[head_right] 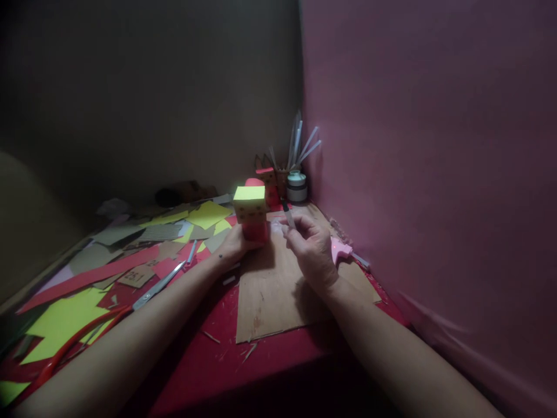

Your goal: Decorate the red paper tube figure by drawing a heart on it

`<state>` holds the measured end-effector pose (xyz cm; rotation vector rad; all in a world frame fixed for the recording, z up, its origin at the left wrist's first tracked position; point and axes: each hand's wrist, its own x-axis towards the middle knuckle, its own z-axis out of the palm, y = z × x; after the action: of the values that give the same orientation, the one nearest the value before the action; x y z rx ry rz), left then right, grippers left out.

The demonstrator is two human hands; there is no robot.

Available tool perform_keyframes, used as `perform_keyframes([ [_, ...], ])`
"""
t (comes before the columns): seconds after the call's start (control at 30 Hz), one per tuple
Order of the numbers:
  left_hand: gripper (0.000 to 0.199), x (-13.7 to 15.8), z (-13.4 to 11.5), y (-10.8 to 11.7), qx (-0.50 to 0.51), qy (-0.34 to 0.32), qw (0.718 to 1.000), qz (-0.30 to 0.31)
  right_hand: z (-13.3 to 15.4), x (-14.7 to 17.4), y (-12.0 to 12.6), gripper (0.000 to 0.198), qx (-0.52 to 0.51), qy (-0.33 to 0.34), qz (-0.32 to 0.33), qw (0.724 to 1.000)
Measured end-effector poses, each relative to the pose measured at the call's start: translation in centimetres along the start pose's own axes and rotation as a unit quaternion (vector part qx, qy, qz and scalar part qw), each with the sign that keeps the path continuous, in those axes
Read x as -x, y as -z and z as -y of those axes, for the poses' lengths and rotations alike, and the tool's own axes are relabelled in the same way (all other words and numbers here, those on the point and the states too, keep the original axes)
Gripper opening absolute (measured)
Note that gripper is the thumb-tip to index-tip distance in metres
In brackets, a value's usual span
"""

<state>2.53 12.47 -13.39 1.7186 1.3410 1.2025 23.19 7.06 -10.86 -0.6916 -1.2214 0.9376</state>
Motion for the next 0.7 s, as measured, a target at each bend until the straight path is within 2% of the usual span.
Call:
perform_keyframes([
  [0.2, 0.065, 0.3, -0.6, 0.3, 0.004, 0.006, 1.0, 0.014, 0.2, 0.6, -0.1, 0.013, 0.01, 0.001, 0.03, 0.999],
  [0.33, 0.075, 1.2, -2.3, 2.1, -0.002, 0.014, 1.0, 0.026, 0.3, 0.9, -0.2, 0.016, 0.022, -0.014, 0.062, 0.998],
  [0.43, 0.056, 2.6, -3.9, 4.9, -0.04, 0.041, 0.998, 0.019, 0.5, 1.1, -0.3, 0.02, 0.031, -0.039, 0.104, 0.993],
  [0.5, 0.037, 4.0, -4.9, 7.0, -0.08, 0.064, 0.995, 0.015, 0.8, 1.4, -0.4, 0.026, 0.042, -0.055, 0.155, 0.986],
  [0.57, 0.03, 5.6, -5.5, 8.6, -0.118, 0.075, 0.99, 0.028, 1.0, 1.7, -0.6, 0.032, 0.054, -0.064, 0.21, 0.974],
  [0.7, 0.018, 8.2, -5.5, 10.0, -0.203, 0.081, 0.974, 0.05, 1.2, 2.1, -0.9, 0.035, 0.099, -0.084, 0.289, 0.948],
])
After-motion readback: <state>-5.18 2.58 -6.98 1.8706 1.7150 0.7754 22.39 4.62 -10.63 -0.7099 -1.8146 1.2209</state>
